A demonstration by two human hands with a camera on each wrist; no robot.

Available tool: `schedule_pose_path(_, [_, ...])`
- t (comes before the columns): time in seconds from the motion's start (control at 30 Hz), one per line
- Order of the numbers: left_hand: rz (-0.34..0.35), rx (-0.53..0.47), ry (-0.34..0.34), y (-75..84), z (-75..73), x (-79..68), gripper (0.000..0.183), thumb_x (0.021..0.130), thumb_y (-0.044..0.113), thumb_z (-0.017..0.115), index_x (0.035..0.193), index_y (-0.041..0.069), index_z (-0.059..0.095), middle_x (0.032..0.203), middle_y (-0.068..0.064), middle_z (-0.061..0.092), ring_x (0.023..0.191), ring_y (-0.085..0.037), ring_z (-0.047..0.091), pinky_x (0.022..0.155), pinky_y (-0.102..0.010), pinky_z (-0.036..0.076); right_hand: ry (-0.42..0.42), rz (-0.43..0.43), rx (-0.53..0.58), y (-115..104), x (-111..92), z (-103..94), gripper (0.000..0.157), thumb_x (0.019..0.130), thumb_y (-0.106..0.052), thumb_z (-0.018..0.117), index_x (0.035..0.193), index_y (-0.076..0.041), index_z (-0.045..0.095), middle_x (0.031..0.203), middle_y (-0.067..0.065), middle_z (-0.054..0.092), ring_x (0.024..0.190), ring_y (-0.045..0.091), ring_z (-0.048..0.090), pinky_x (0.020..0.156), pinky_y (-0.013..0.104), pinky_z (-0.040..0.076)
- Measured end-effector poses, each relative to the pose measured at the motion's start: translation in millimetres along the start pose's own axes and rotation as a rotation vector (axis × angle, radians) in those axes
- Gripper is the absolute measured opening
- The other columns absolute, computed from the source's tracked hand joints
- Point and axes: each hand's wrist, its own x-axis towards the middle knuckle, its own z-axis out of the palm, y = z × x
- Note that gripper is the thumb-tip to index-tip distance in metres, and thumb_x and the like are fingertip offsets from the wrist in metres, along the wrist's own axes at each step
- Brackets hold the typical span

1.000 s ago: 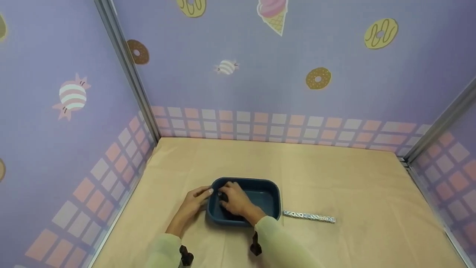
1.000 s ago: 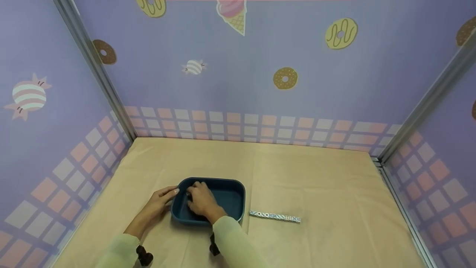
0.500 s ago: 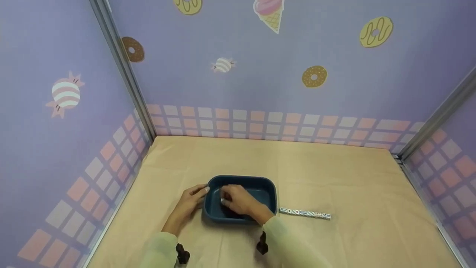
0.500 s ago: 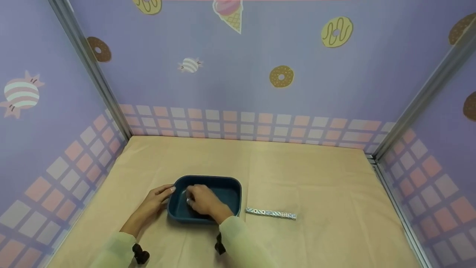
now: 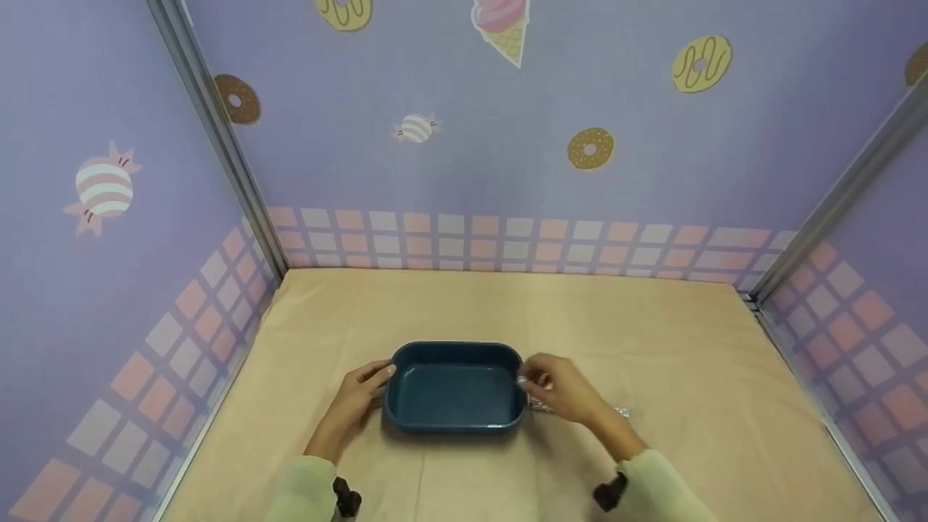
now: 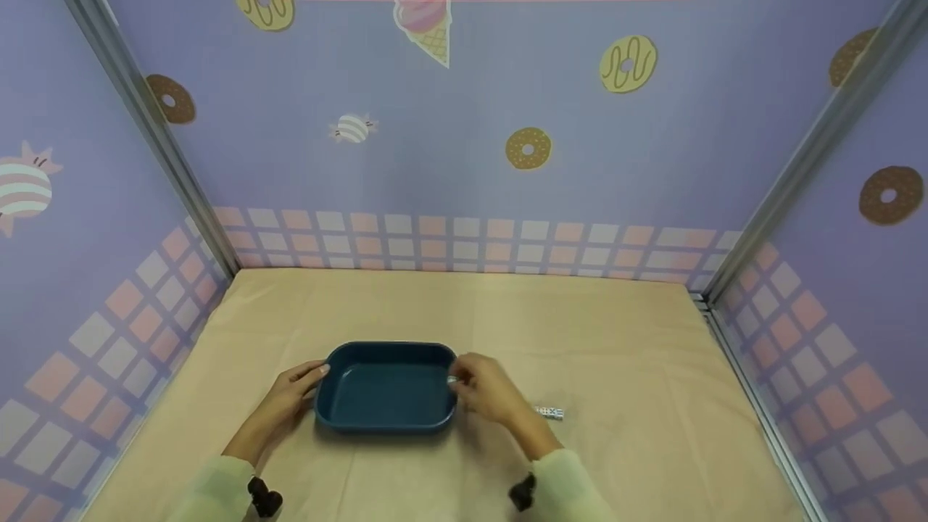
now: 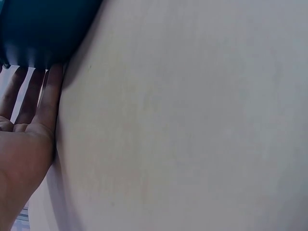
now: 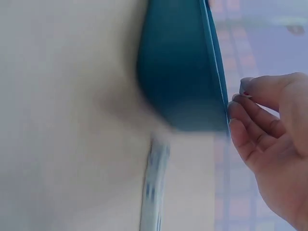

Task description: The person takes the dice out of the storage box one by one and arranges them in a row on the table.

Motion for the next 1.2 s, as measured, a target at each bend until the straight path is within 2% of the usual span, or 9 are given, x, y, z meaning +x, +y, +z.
schedule_pose_path(0.13, [-0.004, -0.015, -0.016, -0.7, 0.3, -2.2, 0.048, 0.105, 0.028, 0.07, 0.144, 0.0, 0.062, 0.139, -0.023, 0.062, 0.12, -0.037, 0.069, 0.094, -0.039, 0.06, 0.07, 0.086, 0.008, 23.8, -35.6, -30.5, 0.006, 0.096, -0.002, 0.076, 0.101, -0.004, 0.072, 0.091, 0.0, 0.072, 0.081, 0.015, 0.068, 0.071, 0.032, 0.058])
schedule_pose_path(0.3, [-0.003, 0.008, -0.001, -2.3, -0.4, -2.6, 0.049, 0.105, 0.029, 0.071, 0.144, 0.001, 0.063, 0.138, -0.022, 0.064, 0.118, -0.035, 0.07, 0.091, -0.037, 0.061, 0.13, 0.235, -0.027, 48.5, -77.1, -65.1, 0.009, 0.095, -0.002, 0.078, 0.101, -0.005, 0.072, 0.091, 0.0, 0.072, 0.083, 0.017, 0.068, 0.075, 0.031, 0.058])
schedule_pose_path(0.5, [-0.001, 0.006, 0.004, 1.2, 0.5, -1.1, 0.048, 0.104, 0.029, 0.071, 0.143, 0.001, 0.063, 0.138, -0.021, 0.064, 0.117, -0.034, 0.071, 0.089, -0.035, 0.061, 0.148, 0.377, -0.078, 68.7, -113.4, -91.3, 0.011, 0.094, -0.002, 0.079, 0.102, -0.007, 0.073, 0.094, 0.001, 0.072, 0.087, 0.017, 0.068, 0.078, 0.029, 0.057])
schedule_pose_path(0.77, [-0.01, 0.033, 0.018, 2.6, 1.1, -0.6, 0.049, 0.103, 0.031, 0.073, 0.141, 0.002, 0.065, 0.136, -0.02, 0.065, 0.115, -0.032, 0.071, 0.088, -0.035, 0.061, 0.062, 0.505, -0.076, 81.0, -138.3, -94.3, 0.015, 0.094, 0.003, 0.076, 0.104, -0.008, 0.073, 0.098, 0.001, 0.072, 0.091, 0.016, 0.066, 0.08, 0.027, 0.056])
schedule_pose_path(1.2, [-0.009, -0.004, 0.014, 0.8, -0.7, -0.4, 0.052, 0.103, 0.03, 0.073, 0.144, 0.0, 0.062, 0.141, -0.021, 0.062, 0.12, -0.034, 0.069, 0.093, -0.037, 0.061, 0.047, 0.486, -0.059, 86.5, -140.6, -83.8, 0.018, 0.093, 0.005, 0.076, 0.105, -0.008, 0.072, 0.101, 0.003, 0.068, 0.091, 0.018, 0.064, 0.077, 0.026, 0.055])
